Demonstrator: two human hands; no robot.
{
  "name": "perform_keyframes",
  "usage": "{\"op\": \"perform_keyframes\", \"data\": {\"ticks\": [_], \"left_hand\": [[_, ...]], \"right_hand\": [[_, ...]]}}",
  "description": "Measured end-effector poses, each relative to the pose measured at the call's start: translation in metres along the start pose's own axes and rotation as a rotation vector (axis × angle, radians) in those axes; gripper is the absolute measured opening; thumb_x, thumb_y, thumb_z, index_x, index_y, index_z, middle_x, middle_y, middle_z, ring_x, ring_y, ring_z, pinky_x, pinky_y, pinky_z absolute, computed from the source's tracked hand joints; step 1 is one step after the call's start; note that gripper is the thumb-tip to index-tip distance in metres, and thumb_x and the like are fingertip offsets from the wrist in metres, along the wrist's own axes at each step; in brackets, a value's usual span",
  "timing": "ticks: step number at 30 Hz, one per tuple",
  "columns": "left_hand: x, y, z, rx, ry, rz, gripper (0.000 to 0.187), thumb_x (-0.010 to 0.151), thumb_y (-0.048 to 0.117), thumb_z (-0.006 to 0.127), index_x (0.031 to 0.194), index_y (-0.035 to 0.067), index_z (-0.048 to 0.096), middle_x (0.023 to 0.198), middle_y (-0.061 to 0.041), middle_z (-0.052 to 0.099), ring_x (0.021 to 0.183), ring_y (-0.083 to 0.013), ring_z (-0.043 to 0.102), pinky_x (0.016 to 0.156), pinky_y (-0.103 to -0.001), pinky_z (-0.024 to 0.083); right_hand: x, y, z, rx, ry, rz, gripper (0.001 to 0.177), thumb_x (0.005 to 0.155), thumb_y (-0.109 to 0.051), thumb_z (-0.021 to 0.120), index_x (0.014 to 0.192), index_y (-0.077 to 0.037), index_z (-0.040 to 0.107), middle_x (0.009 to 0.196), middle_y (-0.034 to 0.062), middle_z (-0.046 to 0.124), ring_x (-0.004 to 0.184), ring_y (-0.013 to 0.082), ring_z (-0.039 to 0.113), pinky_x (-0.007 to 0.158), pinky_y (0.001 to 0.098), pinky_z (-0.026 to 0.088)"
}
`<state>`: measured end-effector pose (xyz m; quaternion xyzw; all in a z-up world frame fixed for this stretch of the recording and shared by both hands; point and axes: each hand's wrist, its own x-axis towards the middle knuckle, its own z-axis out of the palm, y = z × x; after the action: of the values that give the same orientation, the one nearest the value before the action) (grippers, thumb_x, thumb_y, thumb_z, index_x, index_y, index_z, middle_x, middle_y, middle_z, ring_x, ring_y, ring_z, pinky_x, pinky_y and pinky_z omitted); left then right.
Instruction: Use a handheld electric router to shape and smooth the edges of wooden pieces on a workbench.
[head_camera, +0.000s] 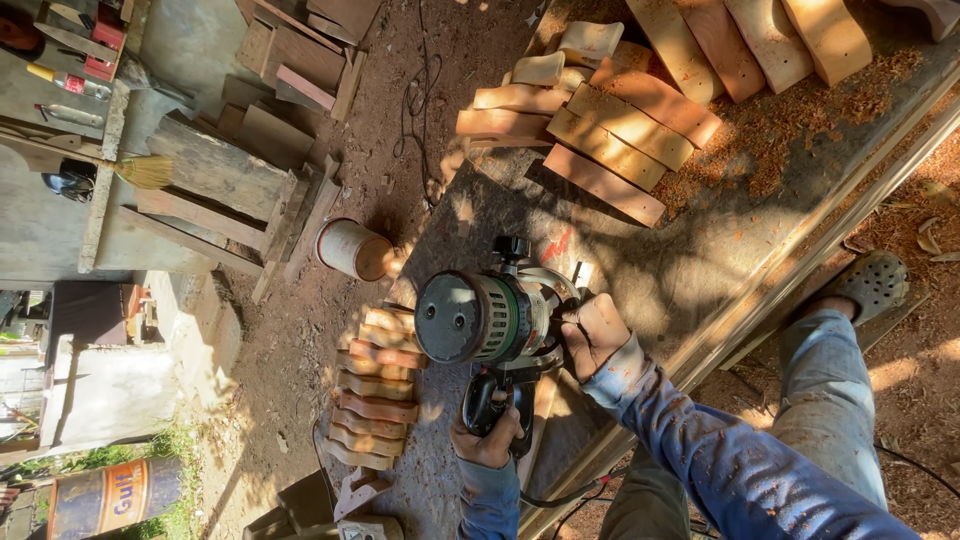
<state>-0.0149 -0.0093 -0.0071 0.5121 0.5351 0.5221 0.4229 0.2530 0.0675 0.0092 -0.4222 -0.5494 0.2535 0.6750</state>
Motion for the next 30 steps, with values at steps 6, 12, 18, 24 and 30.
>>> {"op": "perform_keyframes", "data": {"ticks": [6,12,18,24,30], "left_hand": [[-0.007,-0.003,-0.01,0.011,0.005,-0.005,0.032,0.076,-0.01,0.075,0.106,0.0,0.073,0.061,-0.013,0.069,0.044,-0.0185,0.058,0.043,-0.034,0.05],[-0.011,-0.002,-0.015,-0.023,0.011,-0.001,0.033,0.076,-0.014,0.073,0.106,-0.003,0.072,0.061,-0.015,0.069,0.043,-0.0186,0.058,0.042,-0.032,0.05],[-0.015,0.008,-0.022,0.063,-0.011,0.041,0.03,0.076,-0.011,0.074,0.105,-0.002,0.073,0.06,-0.012,0.069,0.043,-0.0177,0.058,0.042,-0.031,0.05],[-0.018,0.0,-0.037,0.068,0.032,0.054,0.031,0.075,-0.008,0.078,0.105,-0.002,0.074,0.061,-0.014,0.07,0.041,-0.0189,0.058,0.039,-0.032,0.05],[-0.022,-0.005,-0.048,0.026,0.001,0.043,0.029,0.079,-0.009,0.075,0.107,-0.003,0.072,0.06,-0.014,0.068,0.044,-0.0195,0.059,0.043,-0.033,0.051]], "right_hand": [[0.009,-0.014,-0.006,0.035,-0.042,0.015,0.028,0.103,-0.02,0.051,0.08,-0.007,0.06,0.078,0.0048,0.047,0.071,0.0196,0.045,0.066,0.0299,0.042],[0.025,-0.027,-0.011,0.226,-0.107,0.003,0.021,0.101,-0.017,0.054,0.088,-0.003,0.06,0.083,0.0084,0.055,0.067,0.0194,0.05,0.059,0.0308,0.044],[0.008,-0.026,-0.017,0.138,-0.215,0.158,0.008,0.09,-0.008,0.063,0.096,-0.005,0.068,0.093,0.0069,0.061,0.076,0.0197,0.06,0.068,0.0291,0.051],[0.008,-0.026,-0.019,0.13,-0.33,0.159,0.018,0.08,0.0,0.063,0.098,-0.001,0.065,0.094,0.0105,0.06,0.08,0.0246,0.06,0.071,0.0325,0.052],[-0.002,0.002,-0.003,0.081,-0.327,-0.025,0.02,0.088,-0.012,0.059,0.101,0.0,0.067,0.089,0.012,0.059,0.075,0.0276,0.058,0.069,0.0342,0.05]]}}
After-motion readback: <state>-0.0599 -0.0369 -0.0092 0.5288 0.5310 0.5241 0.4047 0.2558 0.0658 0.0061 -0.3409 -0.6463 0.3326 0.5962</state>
